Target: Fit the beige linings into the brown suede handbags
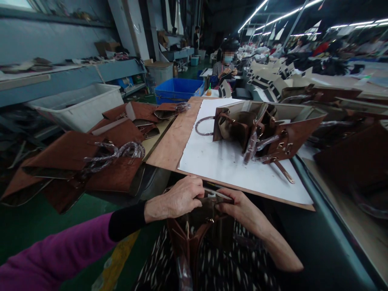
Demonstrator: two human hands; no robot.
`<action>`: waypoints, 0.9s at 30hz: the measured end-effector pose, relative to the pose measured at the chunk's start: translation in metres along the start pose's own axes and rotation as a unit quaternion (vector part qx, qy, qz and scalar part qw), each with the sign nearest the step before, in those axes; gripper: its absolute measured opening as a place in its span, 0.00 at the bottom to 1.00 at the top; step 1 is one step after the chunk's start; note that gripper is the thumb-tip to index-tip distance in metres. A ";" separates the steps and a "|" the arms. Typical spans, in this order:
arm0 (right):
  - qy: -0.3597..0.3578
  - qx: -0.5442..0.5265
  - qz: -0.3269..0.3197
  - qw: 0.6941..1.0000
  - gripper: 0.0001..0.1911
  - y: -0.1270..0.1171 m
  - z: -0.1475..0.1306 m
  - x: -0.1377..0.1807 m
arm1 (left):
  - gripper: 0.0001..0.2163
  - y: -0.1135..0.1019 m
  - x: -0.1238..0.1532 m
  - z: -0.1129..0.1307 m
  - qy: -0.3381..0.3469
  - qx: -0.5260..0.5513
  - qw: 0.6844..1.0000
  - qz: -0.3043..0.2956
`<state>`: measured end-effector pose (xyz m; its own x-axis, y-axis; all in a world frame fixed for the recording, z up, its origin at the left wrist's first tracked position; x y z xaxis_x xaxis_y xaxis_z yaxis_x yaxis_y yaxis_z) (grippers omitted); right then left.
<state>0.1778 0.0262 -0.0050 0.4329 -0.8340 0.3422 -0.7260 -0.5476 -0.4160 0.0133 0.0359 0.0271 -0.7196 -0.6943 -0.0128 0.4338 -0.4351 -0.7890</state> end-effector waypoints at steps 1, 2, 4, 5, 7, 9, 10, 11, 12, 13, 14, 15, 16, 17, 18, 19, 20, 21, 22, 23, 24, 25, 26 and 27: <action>0.002 0.003 0.003 1.000 0.11 0.001 0.000 -0.001 | 0.05 0.000 0.000 0.000 -0.002 -0.003 1.000 0.007; 0.005 0.008 0.009 1.000 0.10 0.002 0.001 -0.002 | 0.04 0.001 0.000 0.000 -0.009 -0.001 1.000 0.013; 0.012 0.016 0.027 0.999 0.10 0.002 0.002 -0.005 | 0.03 0.003 -0.002 -0.001 -0.029 0.013 0.999 0.014; 0.015 0.014 0.035 0.999 0.09 0.002 0.003 -0.006 | 0.03 0.005 -0.002 -0.001 -0.038 0.021 0.999 0.010; 0.016 -0.009 0.038 0.999 0.10 0.002 0.006 -0.008 | 0.04 0.006 -0.004 0.000 -0.045 0.035 0.998 0.001; 0.017 -0.058 0.023 0.998 0.10 0.003 0.009 -0.011 | 0.05 0.005 -0.004 0.004 -0.030 0.047 0.998 -0.001; 0.020 -0.084 0.013 0.996 0.10 0.004 0.011 -0.013 | 0.06 0.004 -0.004 0.007 -0.020 0.053 0.998 0.001; 0.022 -0.104 0.007 0.994 0.10 0.004 0.013 -0.014 | 0.06 0.002 -0.004 0.009 -0.010 0.059 0.998 0.000; 0.025 -0.118 0.004 0.993 0.10 0.004 0.014 -0.015 | 0.08 0.001 -0.004 0.010 -0.001 0.065 0.998 -0.002; 0.027 -0.124 0.006 0.992 0.10 0.004 0.015 -0.017 | 0.10 0.001 -0.004 0.011 0.007 0.069 0.998 -0.005; 0.029 -0.124 0.009 0.992 0.10 0.004 0.016 -0.018 | 0.13 0.001 -0.005 0.012 0.014 0.072 0.997 -0.008; 0.031 -0.122 0.011 0.992 0.10 0.003 0.017 -0.018 | 0.15 0.001 -0.005 0.012 0.021 0.073 0.997 -0.011; 0.032 -0.122 0.012 0.992 0.10 0.003 0.017 -0.019 | 0.17 0.001 -0.005 0.013 0.027 0.075 0.997 -0.013; 0.033 -0.123 0.011 0.992 0.10 0.003 0.016 -0.019 | 0.17 0.002 -0.006 0.012 0.033 0.077 0.996 -0.016; 0.033 -0.124 0.010 0.992 0.09 0.004 0.016 -0.019 | 0.17 0.003 -0.007 0.012 0.037 0.080 0.996 -0.020; 0.032 -0.125 0.011 0.992 0.09 0.004 0.015 -0.018 | 0.16 0.004 -0.007 0.011 0.039 0.083 0.995 -0.026; 0.033 -0.125 0.011 0.991 0.09 0.004 0.014 -0.018 | 0.16 0.005 -0.008 0.011 0.042 0.087 0.995 -0.032; 0.035 -0.126 0.012 0.991 0.09 0.004 0.013 -0.017 | 0.16 0.006 -0.008 0.010 0.044 0.091 0.994 -0.036; 0.036 -0.127 0.013 0.991 0.09 0.004 0.012 -0.017 | 0.16 0.006 -0.009 0.009 0.046 0.094 0.994 -0.039; 0.036 -0.129 0.013 0.991 0.09 0.004 0.011 -0.016 | 0.15 0.007 -0.010 0.009 0.047 0.096 0.993 -0.042; 0.035 -0.133 0.012 0.990 0.09 0.004 0.010 -0.016 | 0.14 0.007 -0.010 0.009 0.047 0.096 0.993 -0.045; 0.032 -0.138 0.010 0.990 0.09 0.005 0.010 -0.015 | 0.12 0.007 -0.010 0.008 0.044 0.096 0.993 -0.050; 0.028 -0.142 0.006 0.990 0.09 0.005 0.010 -0.014 | 0.11 0.007 -0.011 0.008 0.039 0.098 0.993 -0.057; 0.024 -0.142 0.001 0.990 0.10 0.006 0.010 -0.014 | 0.10 0.007 -0.011 0.007 0.032 0.103 0.992 -0.065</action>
<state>0.1731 0.0338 -0.0200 0.4103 -0.8273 0.3837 -0.8509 -0.4987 -0.1654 0.0277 0.0362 0.0263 -0.8069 -0.5896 0.0368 0.4314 -0.6307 -0.6450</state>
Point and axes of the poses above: each hand's wrist, its own x-axis away from the middle knuckle, its own y-axis out of the palm, z = x × y, the point moved 4 cm from there along -x, towards the middle knuckle, and after that the axes turned 10 degrees about x, right-handed, at the moved point
